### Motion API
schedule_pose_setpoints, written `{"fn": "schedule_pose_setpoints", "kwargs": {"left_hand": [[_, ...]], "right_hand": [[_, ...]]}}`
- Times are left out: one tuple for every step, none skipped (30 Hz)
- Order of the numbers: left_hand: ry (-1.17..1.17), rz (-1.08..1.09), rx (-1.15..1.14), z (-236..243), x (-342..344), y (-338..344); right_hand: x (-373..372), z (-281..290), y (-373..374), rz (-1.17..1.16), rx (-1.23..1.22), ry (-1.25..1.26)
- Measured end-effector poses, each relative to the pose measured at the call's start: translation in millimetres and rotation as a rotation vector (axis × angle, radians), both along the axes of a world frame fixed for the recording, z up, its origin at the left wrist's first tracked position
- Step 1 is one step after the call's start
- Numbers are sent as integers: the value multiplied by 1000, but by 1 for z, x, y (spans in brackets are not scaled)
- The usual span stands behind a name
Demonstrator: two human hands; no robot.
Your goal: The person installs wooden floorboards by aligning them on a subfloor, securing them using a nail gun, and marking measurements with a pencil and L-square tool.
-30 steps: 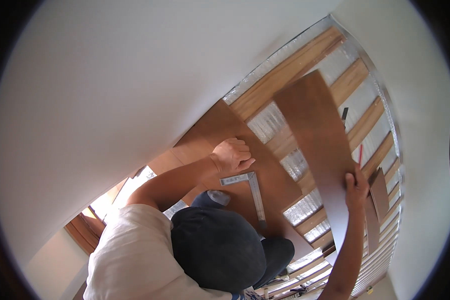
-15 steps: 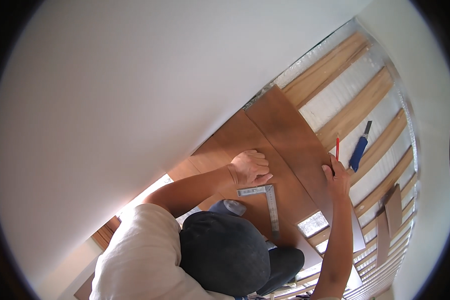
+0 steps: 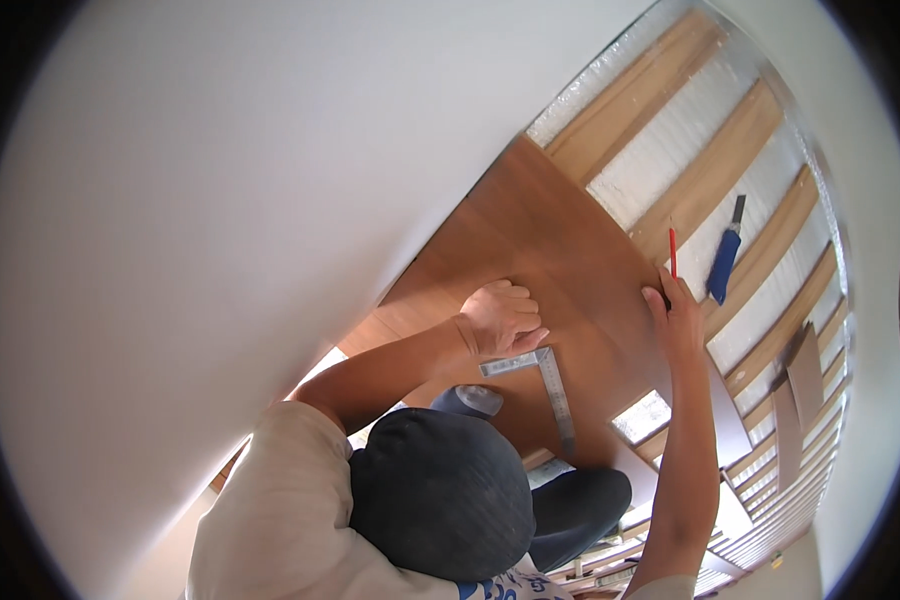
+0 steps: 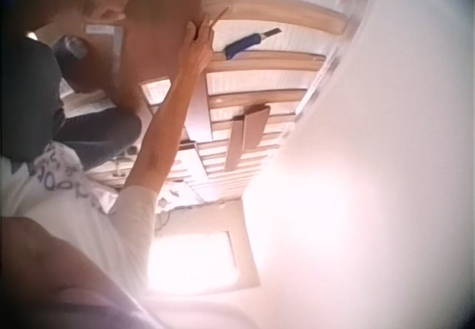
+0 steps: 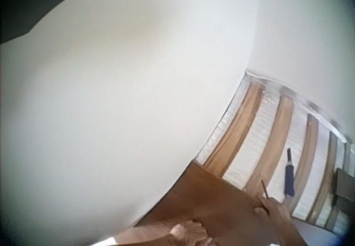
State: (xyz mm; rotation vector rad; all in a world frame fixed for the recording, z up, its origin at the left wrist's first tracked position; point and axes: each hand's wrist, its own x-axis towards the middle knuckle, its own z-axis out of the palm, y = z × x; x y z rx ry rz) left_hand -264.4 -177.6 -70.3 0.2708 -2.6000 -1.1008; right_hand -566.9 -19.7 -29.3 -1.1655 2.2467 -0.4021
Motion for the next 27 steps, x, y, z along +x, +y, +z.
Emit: {"fn": "schedule_pose_setpoints", "kwargs": {"left_hand": [[-3, -10, 10, 0, 0, 1], [-23, -15, -2, 0, 0, 1], [-37, -18, -23, 0, -1, 0], [-36, -24, -21, 1, -1, 0], [-41, -25, -18, 2, -1, 0], [-47, -25, -18, 2, 0, 0], [-51, -28, -19, 3, 0, -1], [-64, -36, -27, 4, 2, -2], [-61, -41, -31, 2, 2, -1], [-52, -38, -28, 0, 2, -1], [-9, -26, -21, -2, 0, 0], [18, -22, -14, -1, 0, 0], [13, -25, -13, -1, -1, 0], [23, -18, -4, 0, -3, 0], [33, -10, 1, 0, -3, 0], [29, -13, -1, -1, -3, -1], [26, -8, -11, -1, -3, -1], [24, -3, -19, -1, -4, -1], [26, -7, -17, -1, -3, 0], [9, 9, -30, 0, -1, 1], [-3, 27, -48, 2, -3, 0], [7, 21, -53, 4, -8, 2], [-63, 51, -22, 6, -13, 7], [-132, 79, 10, 8, -19, 9], [-130, 75, 14, 16, -32, 6], [-86, 103, -12, 21, -49, 2], [-42, 132, -40, 28, -66, -5]], "right_hand": [[2, 2, -2, -10, 10, -3], [5, 4, -4, -28, 16, -17], [4, 6, -6, -45, 14, -26], [4, 4, -5, -51, 15, -25], [5, 1, -4, -44, 1, 0], [6, -3, -2, -37, -15, 24], [8, -7, -1, -40, -16, 20], [10, -10, 0, -46, -33, 29], [11, -12, 1, -48, -47, 54], [12, -15, 3, -45, -44, 63], [14, -21, 5, -13, -129, 149], [17, -26, 6, 12, -215, 220], [22, -31, 7, 8, -213, 215], [27, -36, 8, -24, -186, 225], [32, -39, 6, -54, -164, 234], [35, -42, 5, -58, -165, 231], [38, -44, 4, -80, -131, 242], [41, -45, 5, -101, -95, 256], [46, -46, 5, -105, -93, 257], [54, -48, 4, -125, -78, 286], [58, -50, 2, -146, -69, 319], [63, -54, 3, -129, -42, 372], [65, -57, 3, -135, -46, 381], [66, -61, 3, -132, -50, 442], [70, -60, 2, -124, -47, 494], [71, -59, 1, -122, -40, 511], [72, -58, 0, -125, -37, 514]]}}
